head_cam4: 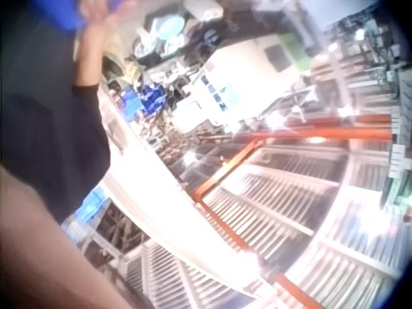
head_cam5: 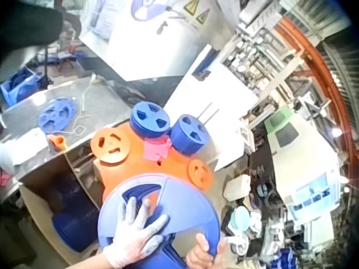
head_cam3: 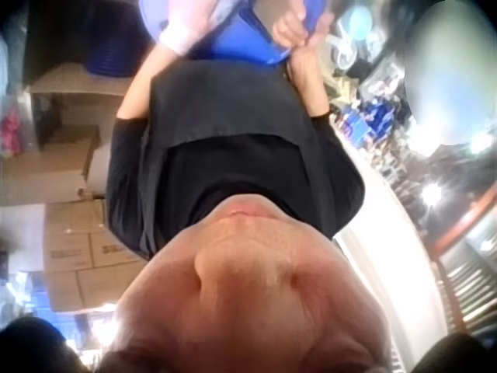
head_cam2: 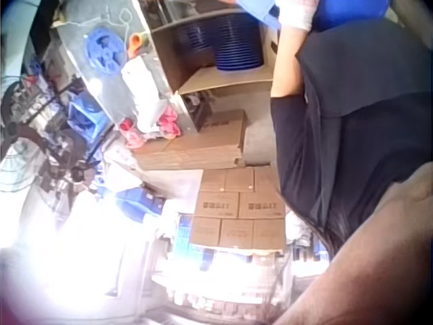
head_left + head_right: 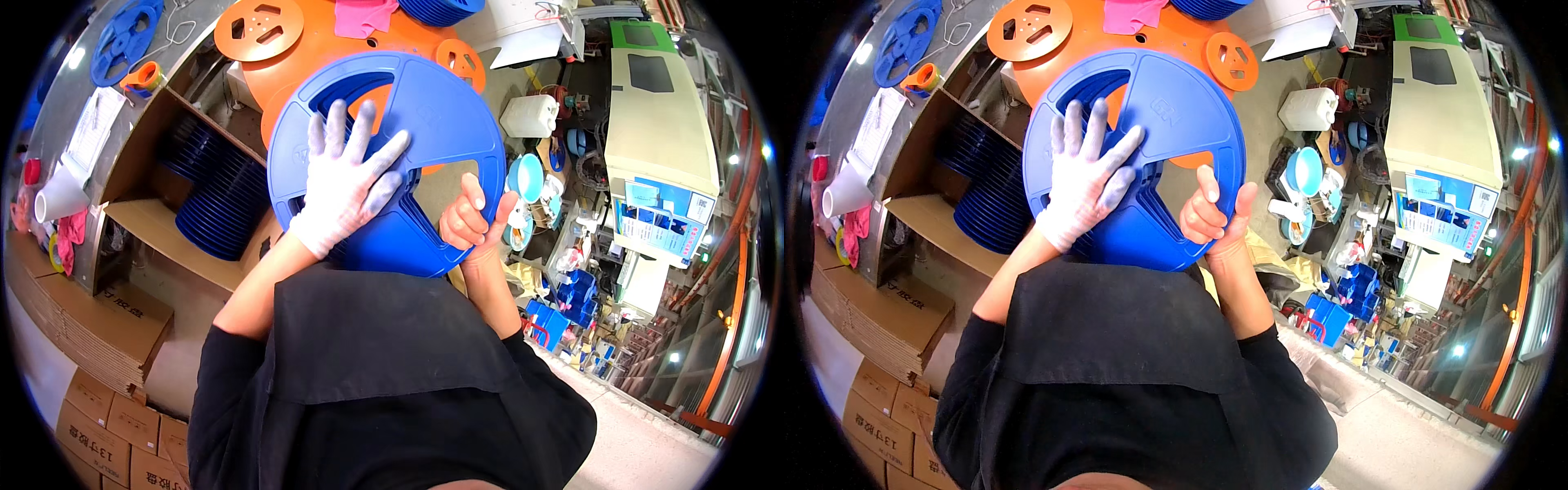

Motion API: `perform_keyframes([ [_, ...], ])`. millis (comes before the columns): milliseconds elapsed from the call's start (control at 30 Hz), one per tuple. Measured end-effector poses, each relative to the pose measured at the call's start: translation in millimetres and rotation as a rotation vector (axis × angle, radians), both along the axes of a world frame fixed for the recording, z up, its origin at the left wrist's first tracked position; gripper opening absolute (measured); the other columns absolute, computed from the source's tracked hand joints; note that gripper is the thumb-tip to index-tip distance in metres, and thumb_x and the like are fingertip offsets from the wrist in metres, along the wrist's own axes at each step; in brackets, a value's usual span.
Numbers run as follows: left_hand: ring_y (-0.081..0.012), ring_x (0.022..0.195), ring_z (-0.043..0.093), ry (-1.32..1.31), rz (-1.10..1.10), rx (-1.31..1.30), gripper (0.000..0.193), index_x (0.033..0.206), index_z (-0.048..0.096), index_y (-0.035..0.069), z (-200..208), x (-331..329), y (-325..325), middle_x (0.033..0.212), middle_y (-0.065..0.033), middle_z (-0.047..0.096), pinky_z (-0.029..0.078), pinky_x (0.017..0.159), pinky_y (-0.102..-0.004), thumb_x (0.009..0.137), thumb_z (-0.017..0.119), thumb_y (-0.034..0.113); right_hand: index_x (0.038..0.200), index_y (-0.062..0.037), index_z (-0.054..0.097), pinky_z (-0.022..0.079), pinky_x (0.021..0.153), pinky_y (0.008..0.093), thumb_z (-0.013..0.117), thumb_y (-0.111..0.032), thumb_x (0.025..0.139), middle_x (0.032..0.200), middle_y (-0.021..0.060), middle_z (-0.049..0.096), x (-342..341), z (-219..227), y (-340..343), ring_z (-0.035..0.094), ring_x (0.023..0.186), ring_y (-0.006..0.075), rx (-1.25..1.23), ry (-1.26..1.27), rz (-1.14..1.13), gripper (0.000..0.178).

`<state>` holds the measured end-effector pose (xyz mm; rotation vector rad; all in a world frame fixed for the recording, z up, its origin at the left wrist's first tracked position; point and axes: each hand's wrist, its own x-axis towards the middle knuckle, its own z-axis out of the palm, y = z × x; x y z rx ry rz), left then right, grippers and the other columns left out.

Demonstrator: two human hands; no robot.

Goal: The person stacks blue plastic reels into a cardboard box, wipes one with a pink cloth, and then seals the box using a tape dispenser. The person then moves the sealed box to a stack of other boxes.

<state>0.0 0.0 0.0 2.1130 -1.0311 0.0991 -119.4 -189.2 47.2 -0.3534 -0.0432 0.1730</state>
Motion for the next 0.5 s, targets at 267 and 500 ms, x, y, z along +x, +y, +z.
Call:
perform_keyframes([
  [267,-0.0501,0.133,0.023,-0.061,0.051,-0.071,0.043,0.129,0.057,0.024,6,21,-15,0.146,-0.0225,0.032,0.015,0.107,-0.0623,0.087,0.055,0.033,0.087,-0.0097,0.040,0.026,0.033,0.0178,0.061,-0.048,0.089,0.048,-0.0066,0.034,11,4,-1,0.033,0.036,0.0027,-0.005,0.032,0.018,0.044],
  [500,-0.0447,0.131,0.035,-0.090,0.092,-0.257,0.044,0.123,0.060,0.011,-51,1,50,0.139,-0.0220,0.044,0.020,0.109,-0.0575,0.082,0.058,0.027,0.093,-0.0084,0.043,0.025,0.036,0.0195,0.060,-0.053,0.087,0.049,-0.0068,0.032,16,8,-13,0.032,0.038,0.0037,-0.003,0.081,-0.106,0.048],
])
